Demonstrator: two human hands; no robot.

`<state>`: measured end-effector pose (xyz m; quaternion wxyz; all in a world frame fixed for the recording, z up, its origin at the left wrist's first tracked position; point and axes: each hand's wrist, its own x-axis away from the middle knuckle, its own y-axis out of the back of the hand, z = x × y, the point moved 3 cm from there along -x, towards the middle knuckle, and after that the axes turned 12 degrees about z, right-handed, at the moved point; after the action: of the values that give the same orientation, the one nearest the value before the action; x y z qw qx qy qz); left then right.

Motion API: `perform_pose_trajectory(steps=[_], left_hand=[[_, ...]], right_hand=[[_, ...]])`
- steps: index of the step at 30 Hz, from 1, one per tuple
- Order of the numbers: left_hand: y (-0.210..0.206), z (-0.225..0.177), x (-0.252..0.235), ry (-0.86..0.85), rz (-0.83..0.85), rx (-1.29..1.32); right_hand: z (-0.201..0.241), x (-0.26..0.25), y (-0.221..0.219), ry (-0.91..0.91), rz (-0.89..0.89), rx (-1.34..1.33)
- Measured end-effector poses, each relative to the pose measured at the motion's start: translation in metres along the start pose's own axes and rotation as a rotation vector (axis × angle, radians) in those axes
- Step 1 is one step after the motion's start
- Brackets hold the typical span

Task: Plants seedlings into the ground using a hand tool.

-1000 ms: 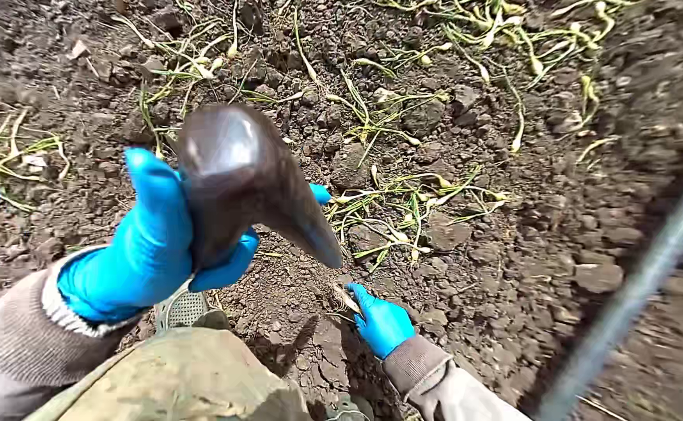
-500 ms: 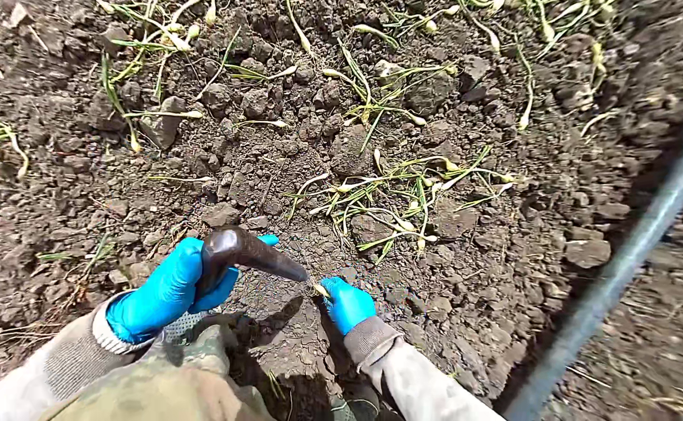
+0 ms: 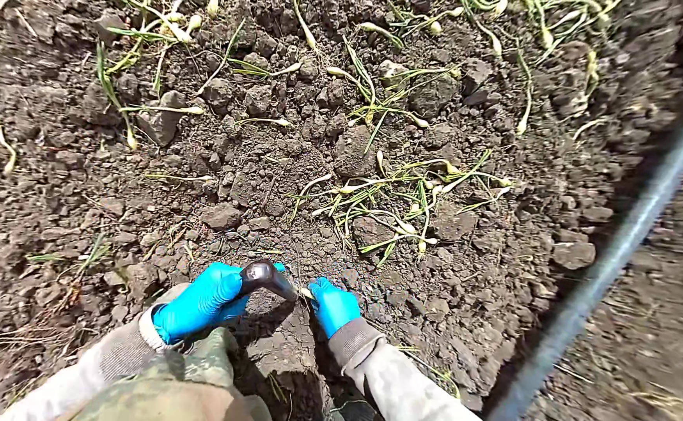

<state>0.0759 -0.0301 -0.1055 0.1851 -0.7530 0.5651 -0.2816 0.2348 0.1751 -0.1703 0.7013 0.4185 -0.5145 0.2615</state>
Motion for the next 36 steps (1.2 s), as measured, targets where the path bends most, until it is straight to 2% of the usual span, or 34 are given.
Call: perform_pose_trajectory(steps=[2, 4, 5, 8, 9, 11, 13, 15, 17, 19, 22, 25, 27, 28, 30, 32, 34, 36], left_hand=[[-0.002, -0.047, 0.001, -0.109, 0.023, -0.093], [-0.004, -0.054, -0.017, -0.106, -0.008, -0.197], [-0.004, -0.036, -0.030, -0.070, -0.026, -0.247], [0.000, 0.061, -0.050, 0.127, -0.093, -0.254], [0.000, 0.081, -0.047, 0.153, -0.144, -0.192], [-0.005, 0.093, -0.035, 0.194, -0.234, -0.025], [-0.005, 0.077, -0.024, 0.182, -0.269, 0.096], [0.001, 0.041, -0.011, 0.104, -0.215, 0.107], [0.005, 0.004, 0.009, -0.024, -0.149, 0.053], [0.006, -0.019, 0.027, -0.137, -0.147, -0.057], [0.015, -0.010, 0.034, -0.056, -0.254, -0.230], [0.035, 0.004, 0.037, 0.034, -0.331, -0.135], [0.042, -0.015, 0.041, -0.020, -0.317, -0.002], [0.041, -0.031, 0.041, -0.088, -0.276, 0.032], [0.031, -0.071, 0.036, -0.186, -0.170, -0.064], [0.016, -0.095, 0.019, -0.155, -0.119, -0.229], [0.017, -0.069, -0.007, 0.005, -0.097, -0.435], [0.031, -0.004, -0.016, 0.183, -0.087, -0.555]], right_hand=[[-0.004, 0.008, 0.000, -0.016, -0.058, -0.045], [-0.007, 0.017, 0.017, -0.027, -0.145, -0.076], [-0.008, 0.021, 0.027, -0.016, -0.197, -0.090], [-0.008, 0.026, 0.045, 0.035, -0.353, -0.085], [-0.005, 0.024, 0.047, 0.056, -0.391, -0.079], [0.003, 0.013, 0.039, 0.086, -0.392, -0.066], [0.016, -0.005, 0.024, 0.049, -0.210, -0.022], [0.027, -0.023, 0.009, -0.030, 0.004, 0.048], [0.033, -0.027, 0.001, -0.074, 0.040, 0.077], [0.030, -0.022, 0.002, -0.042, 0.000, 0.069], [0.018, -0.013, 0.015, 0.113, -0.168, 0.018], [0.013, -0.006, 0.031, 0.315, -0.464, -0.144], [0.012, -0.007, 0.032, 0.411, -0.618, -0.174], [0.013, -0.009, 0.033, 0.418, -0.621, -0.153], [0.014, -0.014, 0.029, 0.372, -0.531, -0.077], [0.016, -0.015, 0.024, 0.341, -0.495, -0.031], [0.024, -0.009, 0.032, 0.331, -0.526, -0.041], [0.037, -0.002, 0.044, 0.364, -0.559, -0.051]])
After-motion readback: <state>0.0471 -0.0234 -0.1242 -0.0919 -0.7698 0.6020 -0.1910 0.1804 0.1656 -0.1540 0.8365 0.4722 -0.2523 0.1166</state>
